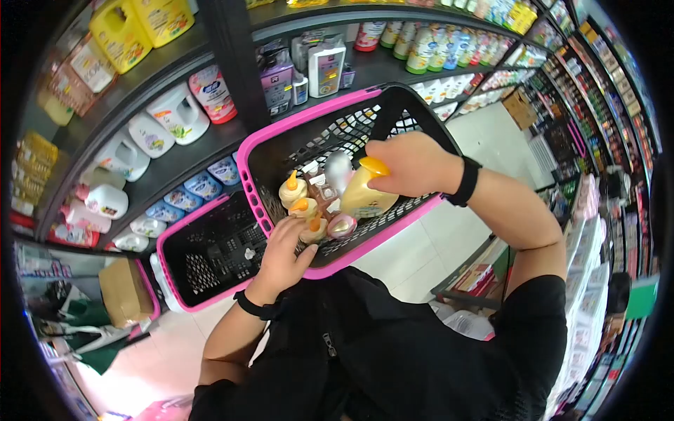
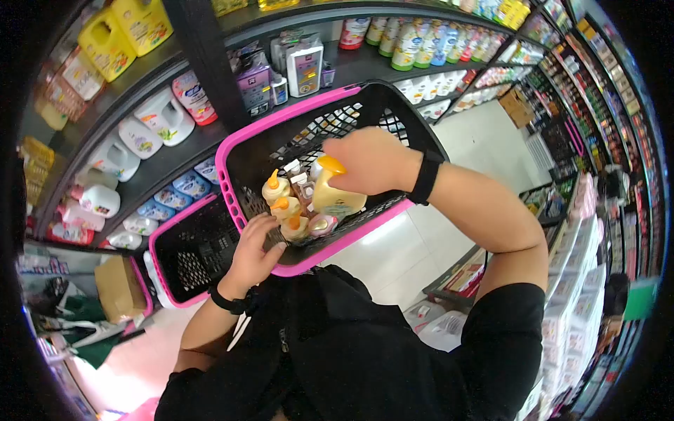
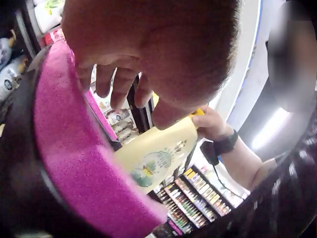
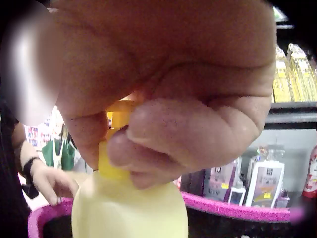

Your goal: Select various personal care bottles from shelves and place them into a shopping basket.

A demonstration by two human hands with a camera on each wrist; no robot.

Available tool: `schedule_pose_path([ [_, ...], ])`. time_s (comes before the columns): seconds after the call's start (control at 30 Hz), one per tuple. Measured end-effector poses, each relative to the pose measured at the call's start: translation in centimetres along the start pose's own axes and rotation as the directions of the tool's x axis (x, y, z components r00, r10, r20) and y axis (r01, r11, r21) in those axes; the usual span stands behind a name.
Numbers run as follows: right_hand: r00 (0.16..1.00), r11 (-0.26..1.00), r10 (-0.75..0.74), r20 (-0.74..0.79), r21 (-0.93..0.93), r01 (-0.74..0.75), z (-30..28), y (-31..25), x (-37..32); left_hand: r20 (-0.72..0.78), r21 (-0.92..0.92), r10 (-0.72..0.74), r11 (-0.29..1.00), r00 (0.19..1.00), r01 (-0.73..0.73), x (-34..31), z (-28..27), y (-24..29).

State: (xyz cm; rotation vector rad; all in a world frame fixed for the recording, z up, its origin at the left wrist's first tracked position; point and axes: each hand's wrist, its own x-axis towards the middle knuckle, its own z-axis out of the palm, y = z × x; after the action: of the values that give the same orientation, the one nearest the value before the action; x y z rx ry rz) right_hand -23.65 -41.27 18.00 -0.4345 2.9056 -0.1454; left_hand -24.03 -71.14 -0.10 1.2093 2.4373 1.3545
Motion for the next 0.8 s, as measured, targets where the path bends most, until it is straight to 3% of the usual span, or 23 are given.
schedule_pose_path([
  [0.1, 0.996, 0.997, -0.029, 0.082, -0.062, 0.034, 6.1, 3.2, 1.7, 0.072, 0.346, 0.044, 0.936, 0.996, -0.066, -0.9, 0.6, 0.8],
  [0.13, 0.994, 0.995, -0.053, 0.100, -0.074, 0.061, 8.4, 4.6, 2.3, 0.067, 0.365, 0.048, 0.928, 0.997, -0.070, -1.0, 1.1, 0.5],
  [0.23, 0.986, 0.988, -0.134, 0.101, -0.061, 0.141, 15.1, 8.7, 4.0, 0.029, 0.348, 0.030, 0.937, 0.999, -0.038, -1.0, 1.1, 0.7],
  [0.33, 0.962, 0.990, -0.061, 0.265, -0.104, 0.091, 18.3, 9.7, 5.7, -0.005, 0.325, -0.029, 0.945, 1.000, 0.029, -1.8, 0.1, 0.8],
  [0.53, 0.922, 0.975, -0.154, 0.355, -0.098, 0.200, 23.8, 11.4, 8.8, -0.055, 0.270, -0.228, 0.934, 0.972, 0.235, -5.6, -2.3, 1.2],
  [0.63, 0.914, 0.976, -0.157, 0.373, -0.086, 0.203, 26.9, 12.2, 9.6, -0.090, 0.075, -0.392, 0.914, 0.916, 0.399, -7.8, -2.2, 1.0],
  [0.67, 0.909, 0.976, -0.158, 0.386, -0.078, 0.203, 27.8, 12.5, 9.6, -0.128, 0.146, -0.384, 0.905, 0.915, 0.400, -9.0, -1.9, 0.2],
  [0.8, 0.896, 0.977, -0.160, 0.413, -0.063, 0.203, 28.9, 11.8, 9.9, -0.003, 0.150, -0.599, 0.791, 0.801, 0.593, -13.2, -2.2, -2.2],
])
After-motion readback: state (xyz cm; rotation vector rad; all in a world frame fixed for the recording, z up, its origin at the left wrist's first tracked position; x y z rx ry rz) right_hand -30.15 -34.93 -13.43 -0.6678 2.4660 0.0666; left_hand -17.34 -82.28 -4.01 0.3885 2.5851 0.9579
